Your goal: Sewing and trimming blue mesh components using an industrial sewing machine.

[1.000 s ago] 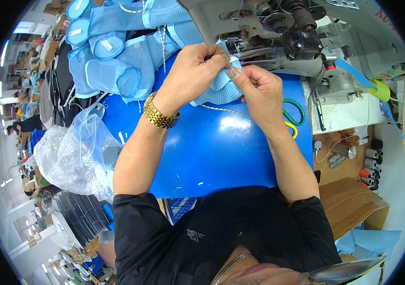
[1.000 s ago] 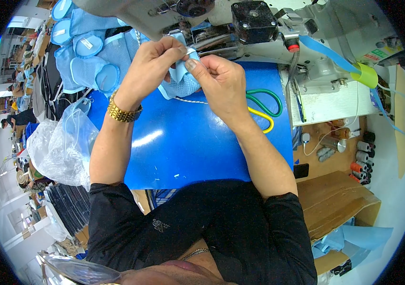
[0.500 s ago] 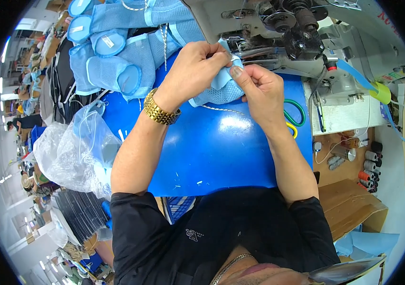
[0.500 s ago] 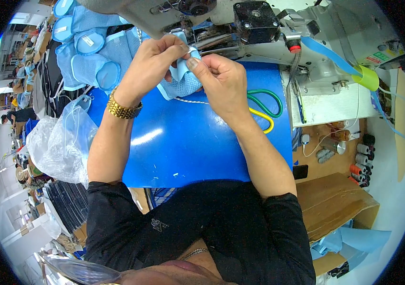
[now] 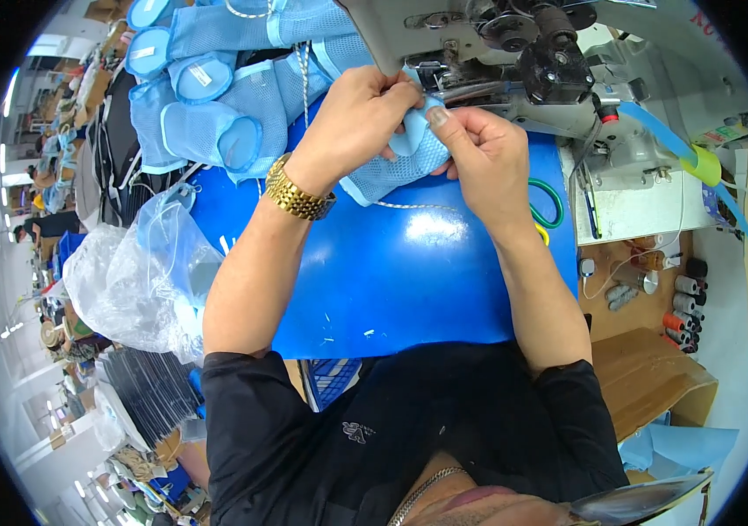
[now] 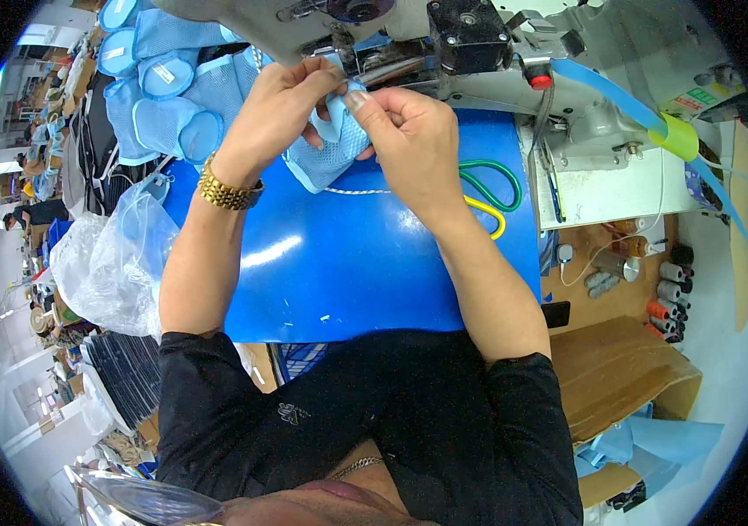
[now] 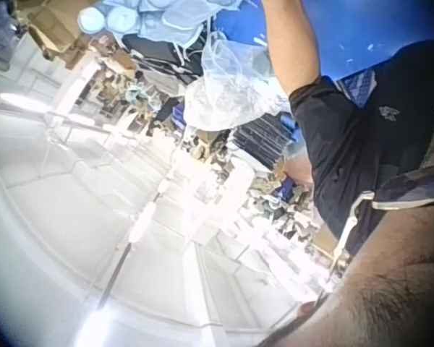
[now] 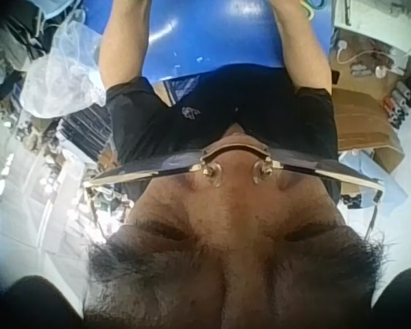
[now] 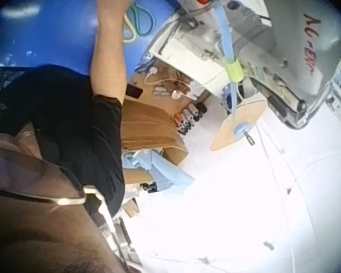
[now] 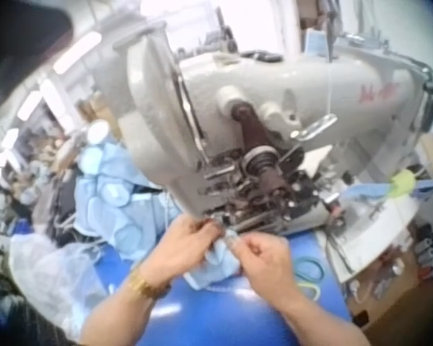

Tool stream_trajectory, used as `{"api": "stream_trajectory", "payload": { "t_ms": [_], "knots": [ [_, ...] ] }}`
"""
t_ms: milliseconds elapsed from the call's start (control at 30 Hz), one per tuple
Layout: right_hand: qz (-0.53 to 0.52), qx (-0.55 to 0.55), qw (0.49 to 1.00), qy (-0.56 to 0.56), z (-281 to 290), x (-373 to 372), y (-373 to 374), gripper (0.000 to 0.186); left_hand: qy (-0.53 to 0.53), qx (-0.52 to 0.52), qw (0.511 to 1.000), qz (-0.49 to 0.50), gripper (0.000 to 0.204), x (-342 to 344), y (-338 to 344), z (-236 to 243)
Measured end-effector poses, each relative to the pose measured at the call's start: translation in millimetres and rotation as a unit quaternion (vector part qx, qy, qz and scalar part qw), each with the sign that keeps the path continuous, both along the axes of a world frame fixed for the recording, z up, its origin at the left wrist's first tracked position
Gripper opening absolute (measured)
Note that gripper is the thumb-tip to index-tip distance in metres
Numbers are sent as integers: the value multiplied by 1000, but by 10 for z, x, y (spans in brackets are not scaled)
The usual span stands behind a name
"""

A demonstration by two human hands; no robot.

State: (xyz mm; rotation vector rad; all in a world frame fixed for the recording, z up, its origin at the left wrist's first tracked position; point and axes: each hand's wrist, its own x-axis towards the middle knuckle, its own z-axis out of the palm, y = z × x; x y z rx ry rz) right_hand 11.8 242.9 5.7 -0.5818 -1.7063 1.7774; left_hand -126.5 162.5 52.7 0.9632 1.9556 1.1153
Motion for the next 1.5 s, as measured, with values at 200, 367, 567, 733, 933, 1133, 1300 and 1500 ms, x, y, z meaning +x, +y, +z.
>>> {"api": "stream_trajectory", "payload": {
  "t_ms": [200,367,567,733,933,1133,1300,1500],
  "knots": [
    [20,16,999,-43,57,67,80,29,1,-7,1000,6,28,14,-47,60],
    [44,-8,998,-41,78,98,81,28,334,227,912,77,26,93,-411,-106],
    [68,-16,996,-46,43,133,126,24,600,226,767,-32,34,225,-389,-186],
    [84,96,987,-102,28,150,167,16,625,221,740,-111,32,67,-320,-129],
    [52,132,987,-72,9,132,218,17,632,207,737,-122,28,78,-243,-69],
    [25,182,980,-74,61,96,190,18,632,180,748,-90,26,221,-237,-44],
    [17,295,947,-129,210,99,235,17,633,173,748,-95,24,198,-198,-66],
    [71,337,922,-178,306,134,287,17,657,176,720,-139,27,86,-280,-2]
  ]
}}
